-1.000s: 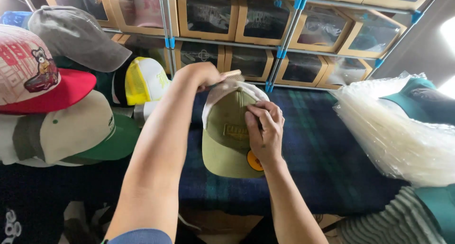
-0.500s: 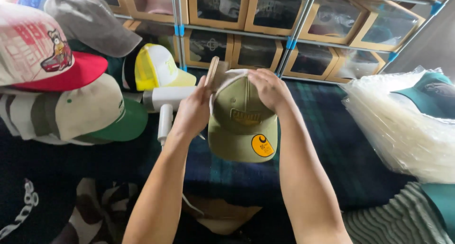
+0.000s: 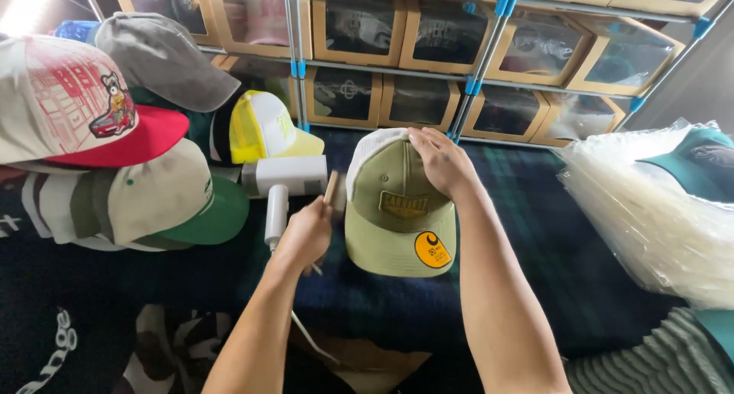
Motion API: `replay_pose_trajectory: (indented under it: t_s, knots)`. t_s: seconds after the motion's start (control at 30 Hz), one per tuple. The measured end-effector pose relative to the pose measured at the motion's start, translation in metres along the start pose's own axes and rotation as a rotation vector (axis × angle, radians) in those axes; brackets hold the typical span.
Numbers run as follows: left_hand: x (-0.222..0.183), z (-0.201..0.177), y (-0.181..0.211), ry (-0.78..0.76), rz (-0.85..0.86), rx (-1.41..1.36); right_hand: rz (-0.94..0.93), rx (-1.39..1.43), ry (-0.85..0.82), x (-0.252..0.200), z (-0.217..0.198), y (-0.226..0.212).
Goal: Restoring a baseball cap by unwrapping it, placing it on a hat block, and using a brush and steamer to clean and shape it.
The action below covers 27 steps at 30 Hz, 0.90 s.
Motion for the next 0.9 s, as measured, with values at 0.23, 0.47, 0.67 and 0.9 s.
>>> replay_pose_trajectory:
  t_s: [0.23,0.47,0.67,0.9]
  knots:
    - [-0.042,-0.03,0.067,0.181,0.268,-0.473,-0.788,-0.493,0.211,-0.006,0.008,-0.021]
    - [-0.002,-0.03,0.038,0.348,0.424,-0.055,0.077,0.05,0.133,-0.004,-0.011,0.015]
    - [0.054,-0.026,0.128,0.193,0.515,0.166,0.053,0.256,0.197,-0.025,-0.016,0.007]
    - [0.114,-0.013,0.074,-0.011,0.175,0.312,0.025,0.473,0.187,-0.016,-0.017,0.031]
Point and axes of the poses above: each hand's wrist, its own x-axis towards the middle knuckle, its own z-axis out of the palm, y = z × x, the point moved 10 cm from there along x, towards the middle knuckle, and after that the axes turned 4 degrees about -z, right-handed, at the moved point
